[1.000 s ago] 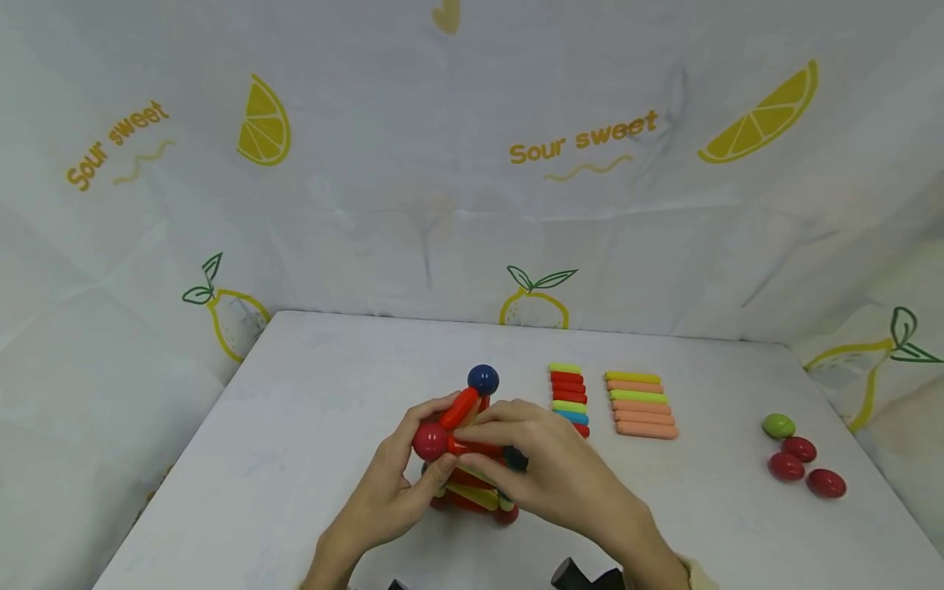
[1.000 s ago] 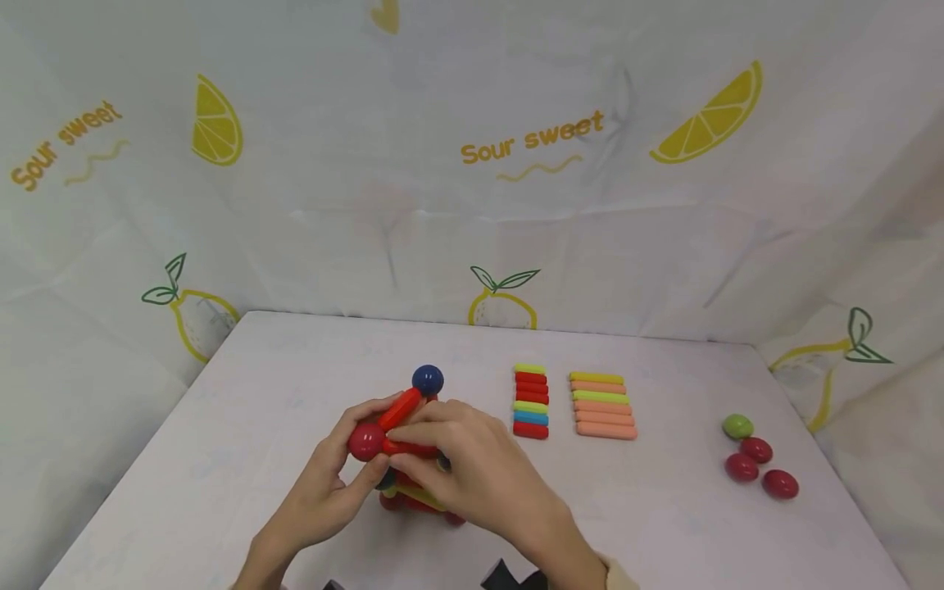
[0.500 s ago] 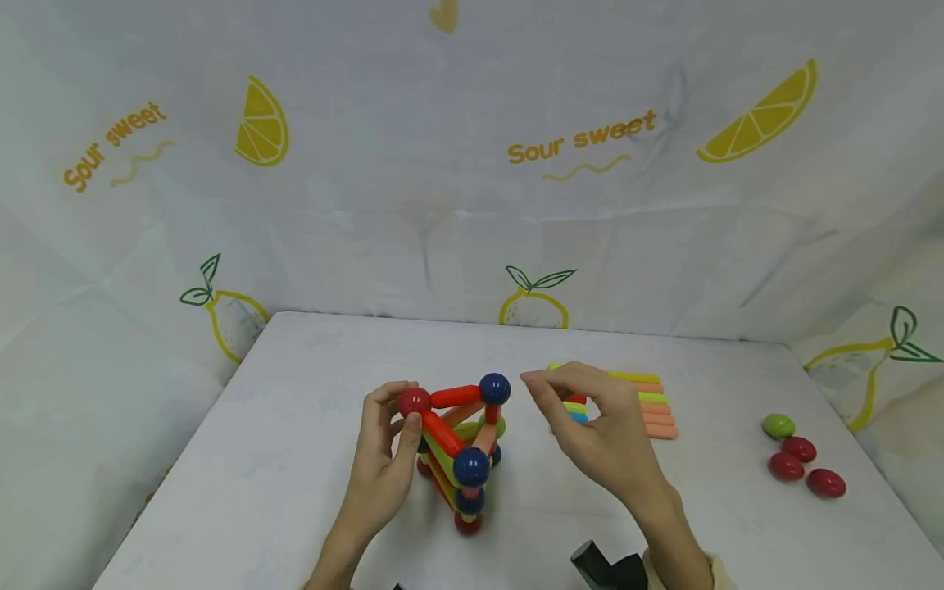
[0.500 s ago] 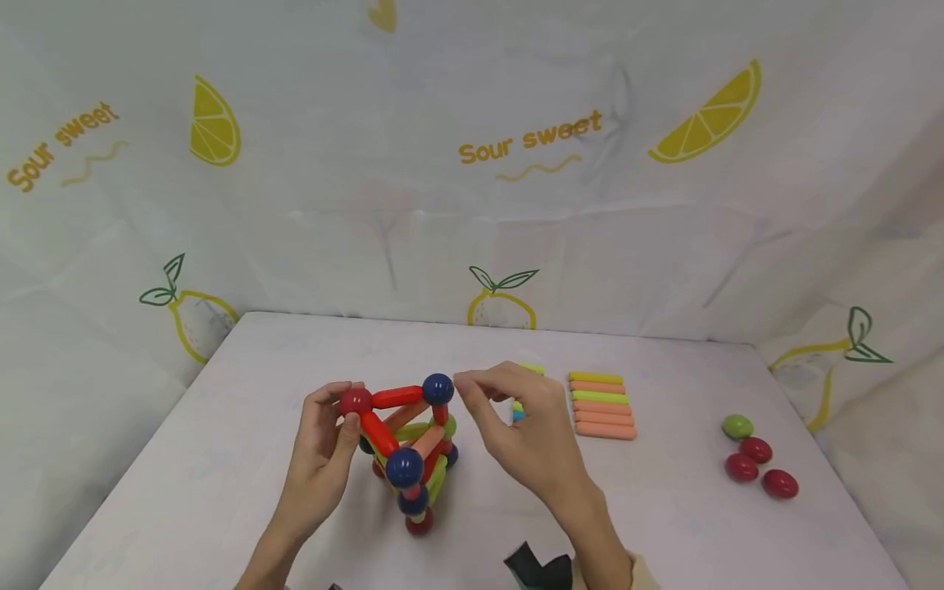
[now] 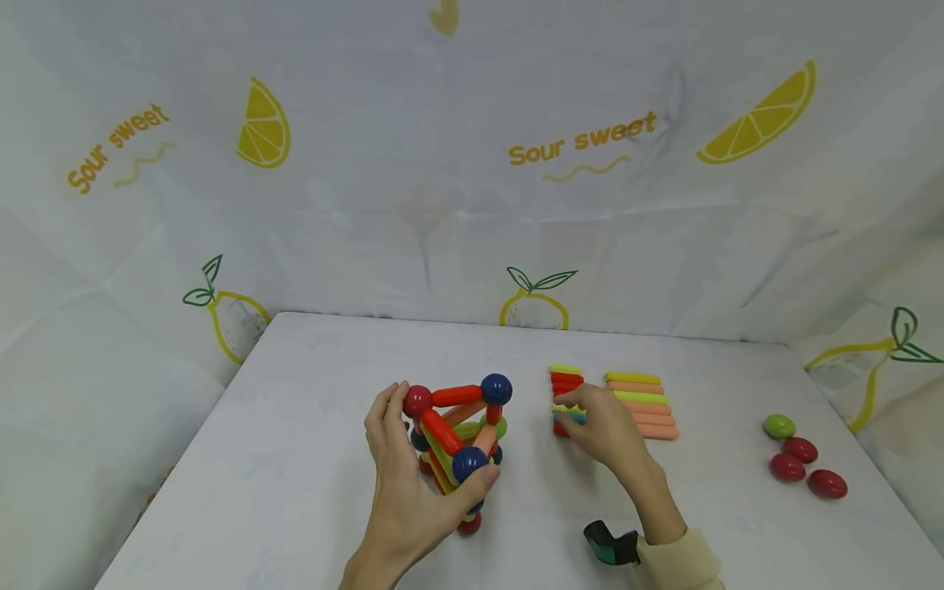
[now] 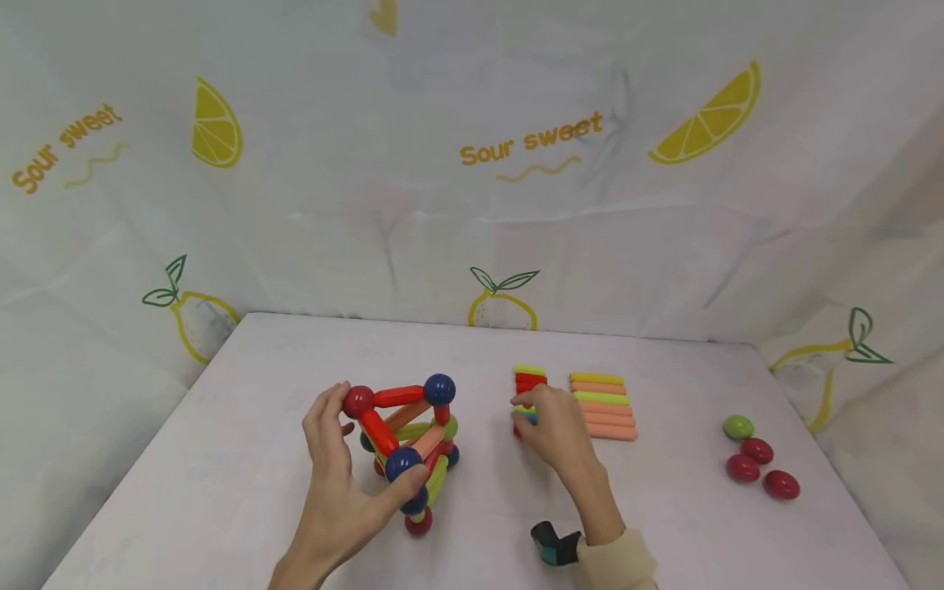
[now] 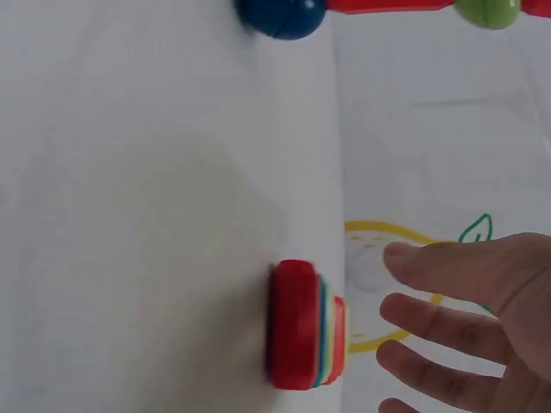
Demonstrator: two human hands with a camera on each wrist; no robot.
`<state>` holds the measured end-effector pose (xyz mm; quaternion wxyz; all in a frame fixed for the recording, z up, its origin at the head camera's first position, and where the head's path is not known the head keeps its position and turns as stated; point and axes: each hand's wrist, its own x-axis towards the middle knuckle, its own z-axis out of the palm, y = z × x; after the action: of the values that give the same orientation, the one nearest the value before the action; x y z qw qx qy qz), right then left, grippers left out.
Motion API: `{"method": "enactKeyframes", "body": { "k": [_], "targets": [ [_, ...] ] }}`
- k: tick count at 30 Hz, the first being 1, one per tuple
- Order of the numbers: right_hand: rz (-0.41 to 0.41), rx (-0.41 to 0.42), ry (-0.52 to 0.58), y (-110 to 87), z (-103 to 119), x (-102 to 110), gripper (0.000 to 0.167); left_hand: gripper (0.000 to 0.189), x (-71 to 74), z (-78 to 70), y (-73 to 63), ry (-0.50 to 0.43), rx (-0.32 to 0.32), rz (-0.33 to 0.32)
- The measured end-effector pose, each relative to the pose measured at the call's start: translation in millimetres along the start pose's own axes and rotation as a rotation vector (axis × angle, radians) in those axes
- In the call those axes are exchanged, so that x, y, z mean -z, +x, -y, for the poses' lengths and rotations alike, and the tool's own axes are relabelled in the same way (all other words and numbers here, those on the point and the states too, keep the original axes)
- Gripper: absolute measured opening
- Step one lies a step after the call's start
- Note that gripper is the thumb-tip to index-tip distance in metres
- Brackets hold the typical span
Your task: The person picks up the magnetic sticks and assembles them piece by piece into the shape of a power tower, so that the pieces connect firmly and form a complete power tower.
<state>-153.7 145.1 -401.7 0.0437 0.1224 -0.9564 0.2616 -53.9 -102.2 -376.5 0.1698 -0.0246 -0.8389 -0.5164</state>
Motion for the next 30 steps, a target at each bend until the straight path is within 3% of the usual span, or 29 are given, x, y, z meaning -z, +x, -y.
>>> {"method": "enactKeyframes", "body": {
  "k": [3, 7, 11, 17, 21, 25, 28, 30],
  "targets": [
    [0.091, -0.027, -0.063, -1.9, -12, -8, 0.017, 0.112, 2.0, 2.4, 2.2, -0.006, -0.029, 0.008],
    [0.152, -0.039, -0.099, -3.6, -20, -14, 0.023, 0.103, 6.9, 7.1, 7.0, -0.026, -0.118, 0.047],
    [0.179, -0.044, -0.093, -4.4, -21, -18, 0.024, 0.089, 10.0, 14.2, 12.1, -0.085, -0.218, 0.14],
    [0.195, -0.016, -0.055, -6.2, -20, -18, 0.024, 0.072, 6.5, 27.1, 15.2, -0.187, -0.255, 0.293],
    [0.104, 0.057, 0.018, -7.1, -6, 2, 0.026, 0.067, 4.9, 31.3, 20.1, -0.2, -0.28, 0.335],
    [-0.094, 0.188, 0.13, -8.0, 24, 33, 0.03, 0.064, 4.7, 30.8, 27.5, -0.206, -0.292, 0.38],
    [-0.218, 0.263, 0.207, -12.5, 49, 54, 0.035, 0.063, 4.7, 28.8, 32.5, -0.215, -0.265, 0.429],
    [-0.25, 0.296, 0.254, -17.8, 65, 64, 0.037, 0.062, 4.4, 28.5, 35.8, -0.225, -0.255, 0.46]
  ]
}}
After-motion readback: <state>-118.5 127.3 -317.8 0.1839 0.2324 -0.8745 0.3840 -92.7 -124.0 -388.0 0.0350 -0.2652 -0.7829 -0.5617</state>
